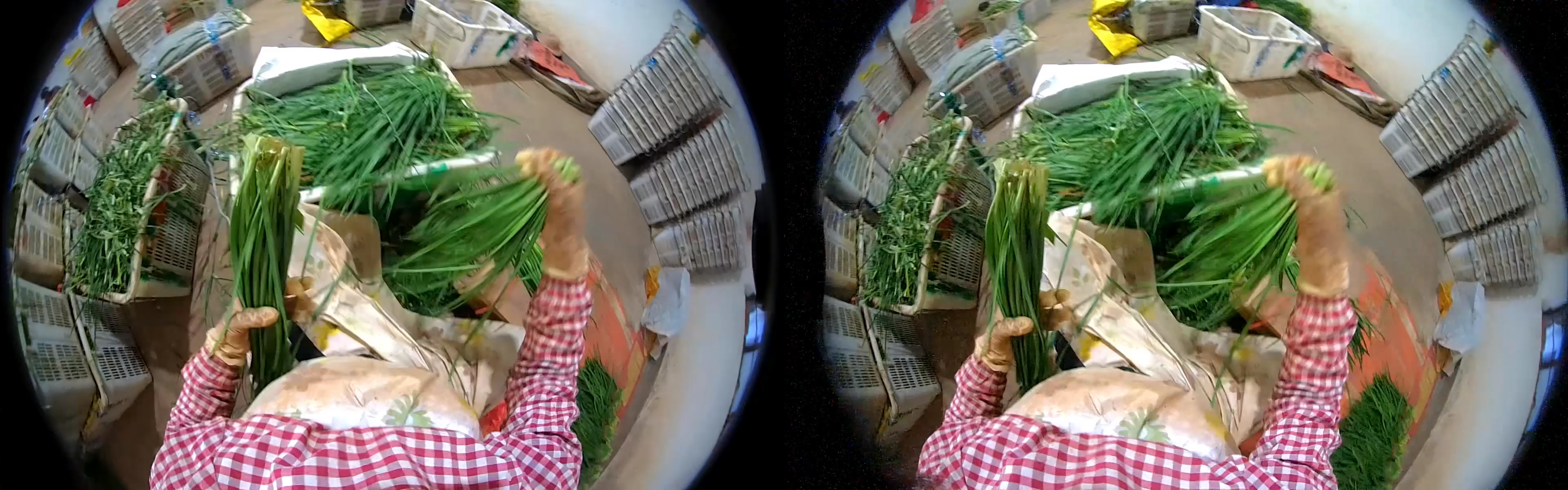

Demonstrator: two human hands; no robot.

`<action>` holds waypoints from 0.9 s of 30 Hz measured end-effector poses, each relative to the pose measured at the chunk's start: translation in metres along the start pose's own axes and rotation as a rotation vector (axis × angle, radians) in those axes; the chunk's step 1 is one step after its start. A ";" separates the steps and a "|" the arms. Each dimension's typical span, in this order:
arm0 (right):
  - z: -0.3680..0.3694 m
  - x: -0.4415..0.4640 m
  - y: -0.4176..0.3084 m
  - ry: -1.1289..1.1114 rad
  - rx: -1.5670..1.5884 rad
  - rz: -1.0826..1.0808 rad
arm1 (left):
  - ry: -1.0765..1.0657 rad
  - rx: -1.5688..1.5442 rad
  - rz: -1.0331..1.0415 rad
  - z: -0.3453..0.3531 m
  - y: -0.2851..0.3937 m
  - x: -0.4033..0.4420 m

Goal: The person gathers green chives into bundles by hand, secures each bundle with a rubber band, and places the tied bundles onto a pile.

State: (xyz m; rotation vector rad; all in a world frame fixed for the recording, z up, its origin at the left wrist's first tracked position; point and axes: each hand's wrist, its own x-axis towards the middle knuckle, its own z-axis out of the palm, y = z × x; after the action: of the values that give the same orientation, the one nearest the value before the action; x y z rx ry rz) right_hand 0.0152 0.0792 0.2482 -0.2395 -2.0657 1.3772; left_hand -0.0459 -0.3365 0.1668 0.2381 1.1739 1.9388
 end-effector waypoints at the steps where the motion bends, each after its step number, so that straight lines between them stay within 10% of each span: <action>1: -0.008 -0.001 -0.013 0.013 -0.018 0.018 | 0.084 -0.016 -0.058 0.015 0.008 -0.008; 6: -0.074 0.034 -0.049 0.177 0.122 -0.030 | 0.097 -0.006 -0.125 0.023 -0.008 -0.009; 16: -0.227 0.007 -0.143 0.600 -0.654 -0.042 | 0.065 -0.139 -0.334 0.035 -0.044 0.013; 19: -0.221 -0.003 -0.089 0.258 -1.383 -0.358 | 0.025 -0.130 -0.378 0.047 -0.041 0.019; 21: -0.189 -0.015 -0.029 0.183 -1.782 -0.159 | 0.006 -0.167 -0.379 0.054 -0.041 0.022; 27: -0.120 -0.073 0.214 -0.252 -1.297 0.320 | -0.137 -0.367 -0.344 0.044 -0.045 0.024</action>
State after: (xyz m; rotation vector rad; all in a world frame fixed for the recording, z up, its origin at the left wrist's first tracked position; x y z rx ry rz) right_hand 0.1029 0.2287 0.0603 -0.9801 -2.9341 -0.0188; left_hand -0.0127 -0.2809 0.1491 -0.0269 0.6994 1.7600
